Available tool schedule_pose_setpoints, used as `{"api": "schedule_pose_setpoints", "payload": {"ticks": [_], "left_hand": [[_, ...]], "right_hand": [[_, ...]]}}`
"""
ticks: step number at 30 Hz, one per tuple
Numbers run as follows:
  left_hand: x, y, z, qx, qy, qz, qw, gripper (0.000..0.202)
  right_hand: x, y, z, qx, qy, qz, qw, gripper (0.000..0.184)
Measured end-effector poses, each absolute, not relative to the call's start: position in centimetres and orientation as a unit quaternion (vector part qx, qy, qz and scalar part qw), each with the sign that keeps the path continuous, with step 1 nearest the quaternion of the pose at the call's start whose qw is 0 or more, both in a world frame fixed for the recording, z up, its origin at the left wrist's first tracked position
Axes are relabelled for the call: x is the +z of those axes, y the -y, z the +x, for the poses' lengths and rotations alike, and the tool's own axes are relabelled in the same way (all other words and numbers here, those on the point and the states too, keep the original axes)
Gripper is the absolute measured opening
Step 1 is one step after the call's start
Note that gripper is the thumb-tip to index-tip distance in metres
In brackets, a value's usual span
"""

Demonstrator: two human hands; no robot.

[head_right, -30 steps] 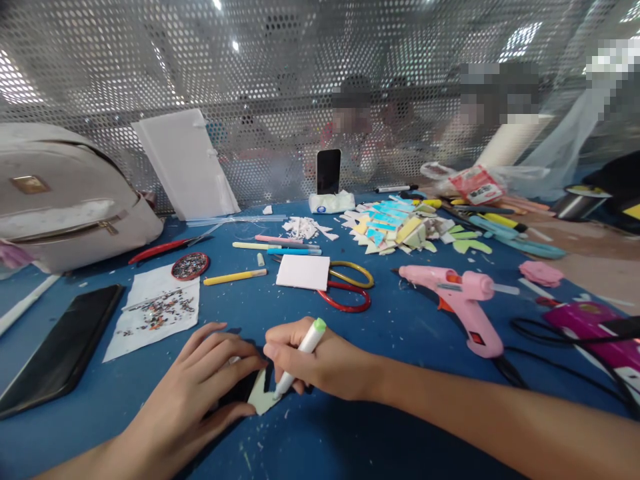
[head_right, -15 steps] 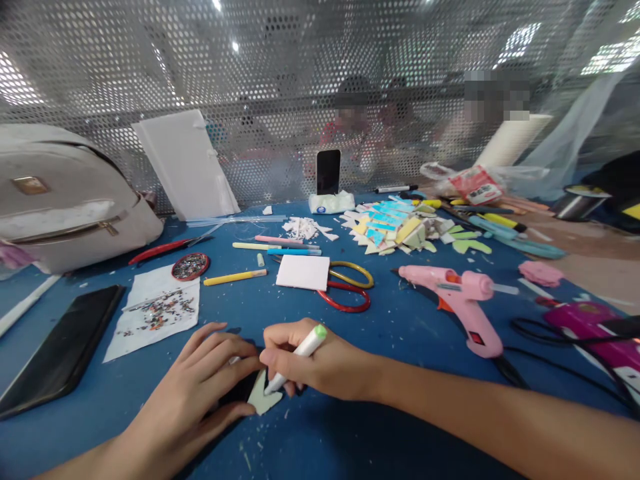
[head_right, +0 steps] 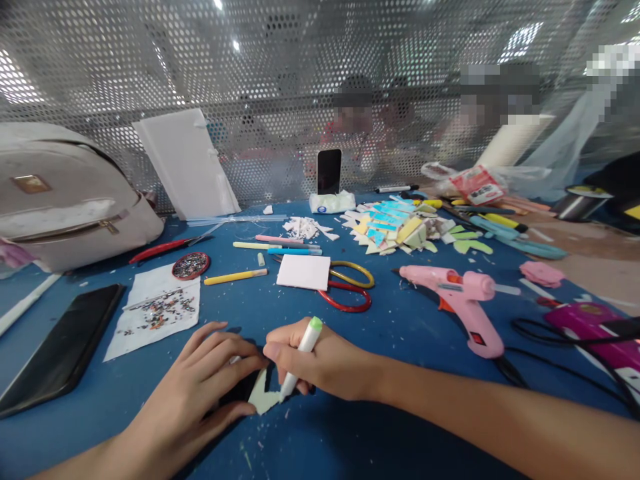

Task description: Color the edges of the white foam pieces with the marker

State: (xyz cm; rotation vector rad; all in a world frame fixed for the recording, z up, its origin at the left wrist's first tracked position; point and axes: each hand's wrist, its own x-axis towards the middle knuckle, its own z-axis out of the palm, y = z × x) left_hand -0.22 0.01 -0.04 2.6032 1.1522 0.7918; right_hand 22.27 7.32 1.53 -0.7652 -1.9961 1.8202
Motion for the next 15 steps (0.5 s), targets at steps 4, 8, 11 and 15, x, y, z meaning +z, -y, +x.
{"api": "schedule_pose_setpoints", "payload": {"ticks": [4, 8, 11, 15], "left_hand": [[-0.02, 0.01, -0.1, 0.272, -0.388, 0.875, 0.1, 0.03], [-0.02, 0.0, -0.04, 0.274, -0.392, 0.873, 0.097, 0.03], [-0.04, 0.0, -0.09, 0.278, -0.39, 0.873, 0.093, 0.031], [-0.05, 0.05, -0.14, 0.276, -0.388, 0.874, 0.096, 0.032]], "right_hand": [[1.53, -7.32, 22.28, 0.643, 0.695, -0.268, 0.178, 0.057], [1.6, -7.27, 22.27, 0.642, 0.695, -0.268, 0.179, 0.058], [1.71, -7.25, 22.22, 0.643, 0.695, -0.266, 0.182, 0.058], [1.68, -7.27, 22.22, 0.64, 0.695, -0.267, 0.191, 0.06]]}}
